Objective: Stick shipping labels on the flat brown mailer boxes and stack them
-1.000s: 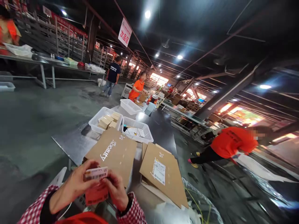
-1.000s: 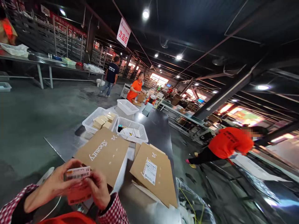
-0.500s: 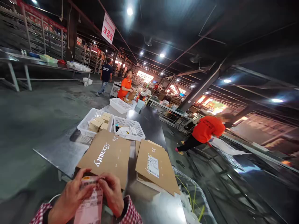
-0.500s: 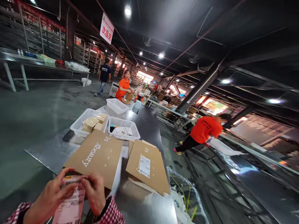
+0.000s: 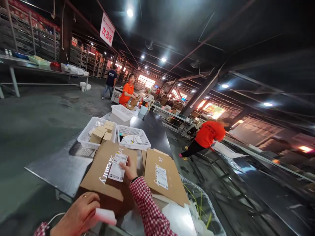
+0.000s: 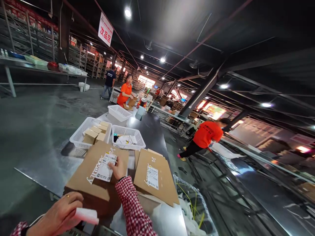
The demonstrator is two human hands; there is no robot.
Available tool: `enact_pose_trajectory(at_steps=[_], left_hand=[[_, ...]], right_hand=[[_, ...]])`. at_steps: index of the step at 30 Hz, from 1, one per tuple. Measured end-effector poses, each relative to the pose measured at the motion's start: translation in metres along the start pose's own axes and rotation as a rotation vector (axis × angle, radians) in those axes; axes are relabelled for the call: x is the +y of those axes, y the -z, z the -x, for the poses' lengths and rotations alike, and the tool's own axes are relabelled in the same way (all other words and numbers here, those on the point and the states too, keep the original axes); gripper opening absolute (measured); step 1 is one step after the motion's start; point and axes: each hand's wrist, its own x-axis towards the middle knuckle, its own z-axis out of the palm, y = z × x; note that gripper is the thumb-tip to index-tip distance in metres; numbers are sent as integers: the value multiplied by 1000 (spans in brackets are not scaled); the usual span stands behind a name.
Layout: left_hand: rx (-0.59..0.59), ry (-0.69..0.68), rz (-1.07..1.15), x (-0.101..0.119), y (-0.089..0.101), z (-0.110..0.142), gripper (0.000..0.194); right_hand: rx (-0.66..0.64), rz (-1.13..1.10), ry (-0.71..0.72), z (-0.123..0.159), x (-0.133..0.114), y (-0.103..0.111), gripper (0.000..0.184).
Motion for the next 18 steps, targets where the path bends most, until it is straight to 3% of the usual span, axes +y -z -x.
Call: enact_pose_trajectory(at_steps=[2, 4, 8, 10, 12, 15, 16, 18], left_hand=[[49, -30, -69, -12, -13, -10, 15], [69, -68, -150, -27, -28, -11, 18], [27, -87, -199, -44, -47, 0, 20], [11, -106, -190, -46, -48, 5, 20], [14, -143, -191, -45, -47, 6, 18], [31, -161, -215, -41, -44, 1, 16], [29, -157, -223, -40, -43, -1, 17], [17, -160, -227, -40, -42, -3, 19]], right_hand=[[7, 61, -15, 0, 6, -10, 47], [25, 263, 6, 3, 3, -15, 47], [91, 833, 27, 11, -18, -20, 84], [157, 976, 7, 18, -21, -28, 92], [75, 1063, 84, 26, -16, -40, 76], [-208, 1099, 230, 29, -1, -55, 58], [-234, 1104, 220, 25, 2, -55, 57], [-144, 1116, 80, 14, 2, -45, 55]])
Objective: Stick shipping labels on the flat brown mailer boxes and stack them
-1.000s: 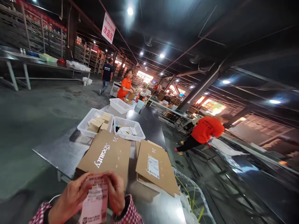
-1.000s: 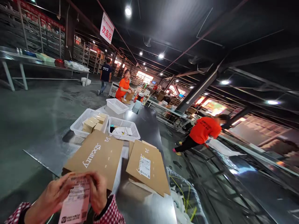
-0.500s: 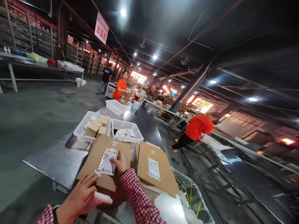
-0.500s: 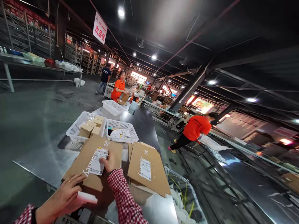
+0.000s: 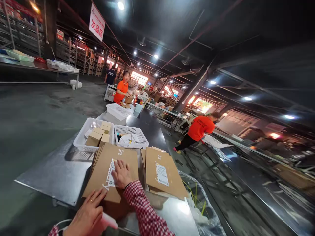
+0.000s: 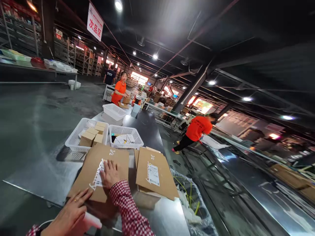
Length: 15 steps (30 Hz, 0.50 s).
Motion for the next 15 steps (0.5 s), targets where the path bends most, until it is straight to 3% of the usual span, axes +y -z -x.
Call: enact_pose_trajectory(at_steps=[3, 6, 8, 10, 15], left_hand=[[5, -12, 57, -10, 1, 7, 27], [111, 130, 121, -35, -1, 25, 41], [144, 281, 137, -53, -4, 38, 47], [101, 358, 171, -65, -9, 48, 50], [60, 340, 118, -64, -19, 56, 53]], right_hand=[[80, -17, -359, -4, 31, 24, 58], [153, -55, -576, 21, 59, 41, 58], [122, -116, -604, 48, 66, 41, 51], [83, -190, -578, 74, 63, 34, 41], [194, -259, -552, 96, 45, 16, 34]])
